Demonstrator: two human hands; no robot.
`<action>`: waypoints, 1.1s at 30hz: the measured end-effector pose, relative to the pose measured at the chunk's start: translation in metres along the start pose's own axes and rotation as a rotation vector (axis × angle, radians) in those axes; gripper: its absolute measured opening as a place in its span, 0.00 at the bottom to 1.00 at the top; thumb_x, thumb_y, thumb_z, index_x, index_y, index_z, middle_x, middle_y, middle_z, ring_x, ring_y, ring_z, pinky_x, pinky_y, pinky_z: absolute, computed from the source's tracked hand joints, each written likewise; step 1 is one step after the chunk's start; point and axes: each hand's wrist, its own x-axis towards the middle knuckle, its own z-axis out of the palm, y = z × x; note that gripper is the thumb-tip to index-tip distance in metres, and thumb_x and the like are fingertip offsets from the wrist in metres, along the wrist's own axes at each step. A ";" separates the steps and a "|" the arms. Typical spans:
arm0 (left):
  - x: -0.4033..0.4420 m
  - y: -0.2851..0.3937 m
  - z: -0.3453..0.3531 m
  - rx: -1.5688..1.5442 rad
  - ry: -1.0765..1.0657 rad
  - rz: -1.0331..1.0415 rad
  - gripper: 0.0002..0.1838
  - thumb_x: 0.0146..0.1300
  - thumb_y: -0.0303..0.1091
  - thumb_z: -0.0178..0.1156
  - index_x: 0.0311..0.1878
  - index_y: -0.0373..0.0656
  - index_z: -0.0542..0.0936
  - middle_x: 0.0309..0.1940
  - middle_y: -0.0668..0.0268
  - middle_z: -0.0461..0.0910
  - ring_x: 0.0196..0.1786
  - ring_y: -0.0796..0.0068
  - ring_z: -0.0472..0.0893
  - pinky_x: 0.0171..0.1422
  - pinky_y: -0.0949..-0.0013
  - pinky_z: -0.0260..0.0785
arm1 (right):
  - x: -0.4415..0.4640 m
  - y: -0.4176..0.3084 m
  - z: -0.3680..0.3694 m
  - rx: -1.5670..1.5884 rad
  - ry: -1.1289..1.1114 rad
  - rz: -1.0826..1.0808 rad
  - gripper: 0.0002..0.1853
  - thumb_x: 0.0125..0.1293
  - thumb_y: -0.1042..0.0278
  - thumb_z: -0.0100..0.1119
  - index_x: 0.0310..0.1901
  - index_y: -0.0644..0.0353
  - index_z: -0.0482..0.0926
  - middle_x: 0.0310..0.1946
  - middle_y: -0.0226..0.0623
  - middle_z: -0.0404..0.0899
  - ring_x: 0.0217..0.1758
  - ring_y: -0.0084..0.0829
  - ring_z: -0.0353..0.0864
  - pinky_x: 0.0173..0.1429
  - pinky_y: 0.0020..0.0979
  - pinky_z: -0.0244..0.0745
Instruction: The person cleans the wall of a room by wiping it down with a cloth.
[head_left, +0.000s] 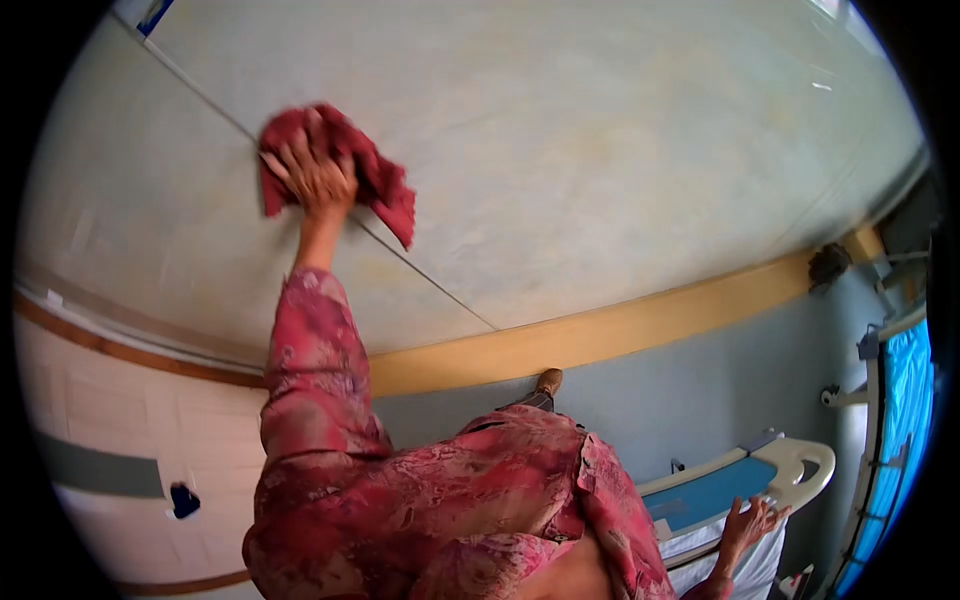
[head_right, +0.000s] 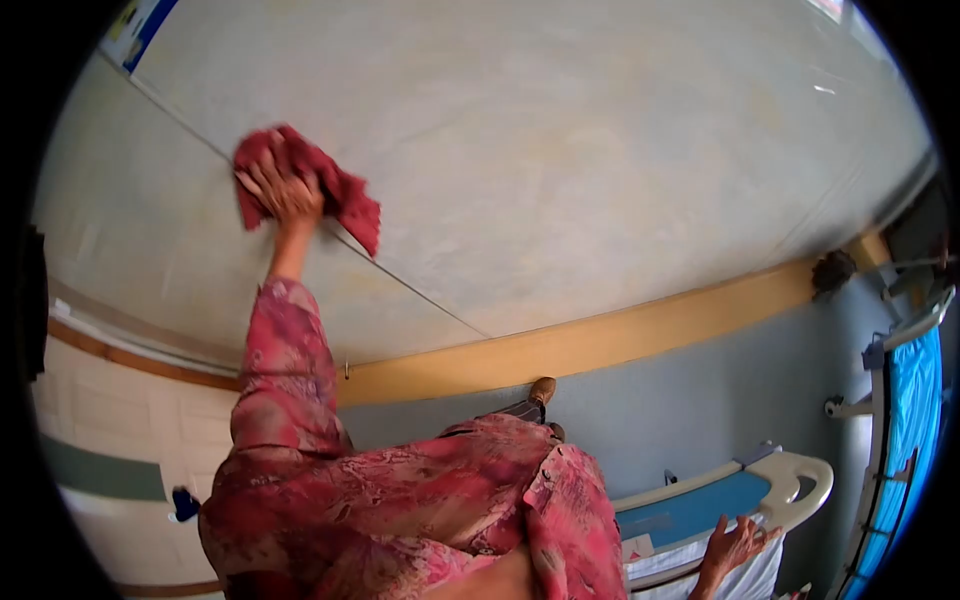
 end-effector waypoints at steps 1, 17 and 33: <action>-0.012 0.024 -0.009 -0.087 -0.107 0.003 0.32 0.54 0.51 0.52 0.59 0.42 0.66 0.49 0.55 0.66 0.54 0.49 0.64 0.64 0.34 0.40 | 0.000 0.000 0.000 -0.002 -0.005 0.034 0.12 0.46 0.67 0.66 0.31 0.61 0.78 0.38 0.43 0.78 0.70 0.55 0.44 0.69 0.51 0.42; 0.026 0.172 -0.006 -0.467 -0.080 0.527 0.40 0.46 0.46 0.62 0.66 0.59 0.61 0.62 0.69 0.60 0.68 0.66 0.54 0.68 0.42 0.40 | 0.002 0.011 -0.005 0.105 0.059 0.040 0.13 0.44 0.68 0.67 0.31 0.64 0.79 0.39 0.46 0.76 0.70 0.53 0.42 0.68 0.57 0.42; 0.089 0.304 -0.018 -0.720 -0.045 0.749 0.40 0.45 0.31 0.60 0.66 0.51 0.58 0.62 0.67 0.62 0.68 0.67 0.57 0.71 0.47 0.39 | -0.011 0.027 -0.004 0.147 0.063 0.055 0.17 0.44 0.63 0.68 0.33 0.66 0.79 0.39 0.48 0.76 0.70 0.57 0.39 0.66 0.61 0.45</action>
